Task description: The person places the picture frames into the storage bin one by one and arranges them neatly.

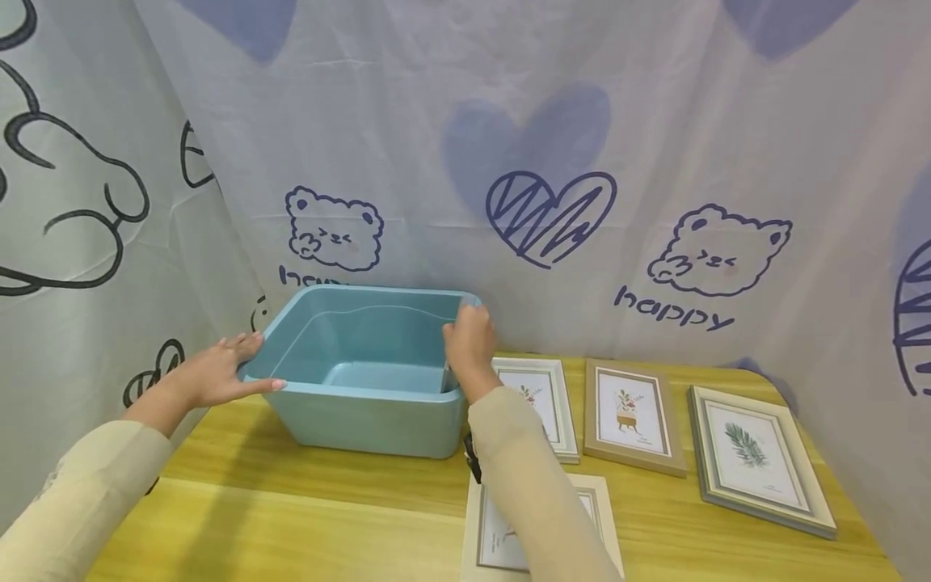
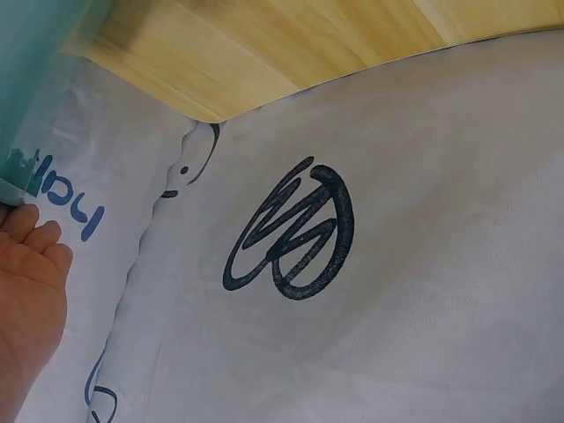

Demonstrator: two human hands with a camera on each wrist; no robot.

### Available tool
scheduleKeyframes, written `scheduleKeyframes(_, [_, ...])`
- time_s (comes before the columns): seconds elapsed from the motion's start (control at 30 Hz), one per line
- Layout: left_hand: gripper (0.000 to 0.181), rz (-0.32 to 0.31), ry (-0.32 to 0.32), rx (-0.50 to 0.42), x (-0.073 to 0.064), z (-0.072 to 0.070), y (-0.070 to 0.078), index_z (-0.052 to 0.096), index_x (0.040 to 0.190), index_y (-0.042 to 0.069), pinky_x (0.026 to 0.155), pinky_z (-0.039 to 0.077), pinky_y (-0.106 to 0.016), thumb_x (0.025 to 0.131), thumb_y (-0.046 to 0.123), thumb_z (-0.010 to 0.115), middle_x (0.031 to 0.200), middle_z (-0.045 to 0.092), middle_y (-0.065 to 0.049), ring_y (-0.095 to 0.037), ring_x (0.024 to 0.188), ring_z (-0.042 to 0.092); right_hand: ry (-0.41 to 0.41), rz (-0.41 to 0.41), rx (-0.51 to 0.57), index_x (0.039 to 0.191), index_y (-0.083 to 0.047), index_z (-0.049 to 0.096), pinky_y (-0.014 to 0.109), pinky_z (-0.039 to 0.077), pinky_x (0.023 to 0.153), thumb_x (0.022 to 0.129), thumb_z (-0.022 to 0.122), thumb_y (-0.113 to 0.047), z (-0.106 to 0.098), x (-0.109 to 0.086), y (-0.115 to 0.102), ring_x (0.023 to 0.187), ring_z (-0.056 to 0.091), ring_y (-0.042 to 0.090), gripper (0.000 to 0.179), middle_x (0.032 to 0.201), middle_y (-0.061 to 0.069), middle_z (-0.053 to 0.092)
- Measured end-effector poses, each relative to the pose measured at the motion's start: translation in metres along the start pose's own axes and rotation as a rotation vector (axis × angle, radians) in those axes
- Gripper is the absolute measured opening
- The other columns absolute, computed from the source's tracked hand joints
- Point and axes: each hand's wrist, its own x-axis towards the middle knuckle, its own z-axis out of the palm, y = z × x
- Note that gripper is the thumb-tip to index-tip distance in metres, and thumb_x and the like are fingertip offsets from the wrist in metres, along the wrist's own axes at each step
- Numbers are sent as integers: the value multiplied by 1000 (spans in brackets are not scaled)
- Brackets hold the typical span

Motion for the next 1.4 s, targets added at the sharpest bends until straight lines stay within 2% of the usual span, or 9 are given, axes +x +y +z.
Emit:
scheduleKeyframes(0.2, [103,1,-2,1,2,0,3,23,143,-7,98,27,-70,80,71,47,147,21,-33,-58,130,20,-38,33,-44,55,-7,46,29,42,54,83,64,-11,-2,5,2,68,50,22,34,76,14,59])
scheduleKeyframes(0.43, [103,-6,6,-16,1,0,0,23,143,-7,99,26,-70,80,70,48,149,20,-29,-58,130,19,-77,37,-36,70,0,63,32,49,61,85,63,-13,-2,8,1,77,57,25,20,91,18,66])
scheduleKeyframes(0.5, [103,-7,8,-16,1,-1,0,23,143,-7,100,25,-69,80,71,48,149,20,-29,-57,131,18,-87,49,-36,81,1,68,33,53,67,85,63,-14,-3,7,1,84,61,27,16,97,19,67])
scheduleKeyframes(0.67, [103,-4,14,-16,1,-1,0,23,143,-7,100,25,-69,80,71,47,149,21,-28,-57,131,19,-132,69,-48,115,-1,64,38,54,85,87,63,-19,-6,6,1,108,61,31,32,119,19,62])
scheduleKeyframes(0.8, [102,3,18,-15,1,0,0,23,144,-6,99,27,-70,80,70,47,149,21,-28,-57,131,20,-176,63,-54,112,-1,65,40,53,85,88,61,-23,-9,5,5,107,60,31,32,120,19,62])
scheduleKeyframes(0.9, [102,1,13,-27,-1,1,0,22,144,-6,98,27,-71,80,70,48,149,20,-28,-57,131,19,-187,31,-1,113,0,64,42,50,91,88,61,-25,-14,4,10,111,58,33,35,122,19,61])
scheduleKeyframes(1.0, [102,-3,11,-42,-3,2,0,21,144,-6,98,26,-71,80,69,49,149,19,-29,-57,131,18,-178,-5,92,123,1,58,45,44,100,88,61,-25,-19,1,17,120,52,35,43,128,20,57])
scheduleKeyframes(1.17, [102,3,18,-49,-4,3,1,22,143,-8,102,24,-69,80,67,50,148,20,-31,-57,131,18,-138,-36,228,123,2,58,47,42,100,88,60,-22,-30,-5,29,118,51,38,42,126,24,56])
scheduleKeyframes(1.4, [102,4,3,-34,-3,2,1,21,143,-8,101,24,-70,81,68,48,149,18,-30,-56,132,17,-95,45,339,123,2,57,45,42,100,89,59,-18,-46,-15,50,116,52,36,40,129,22,55])
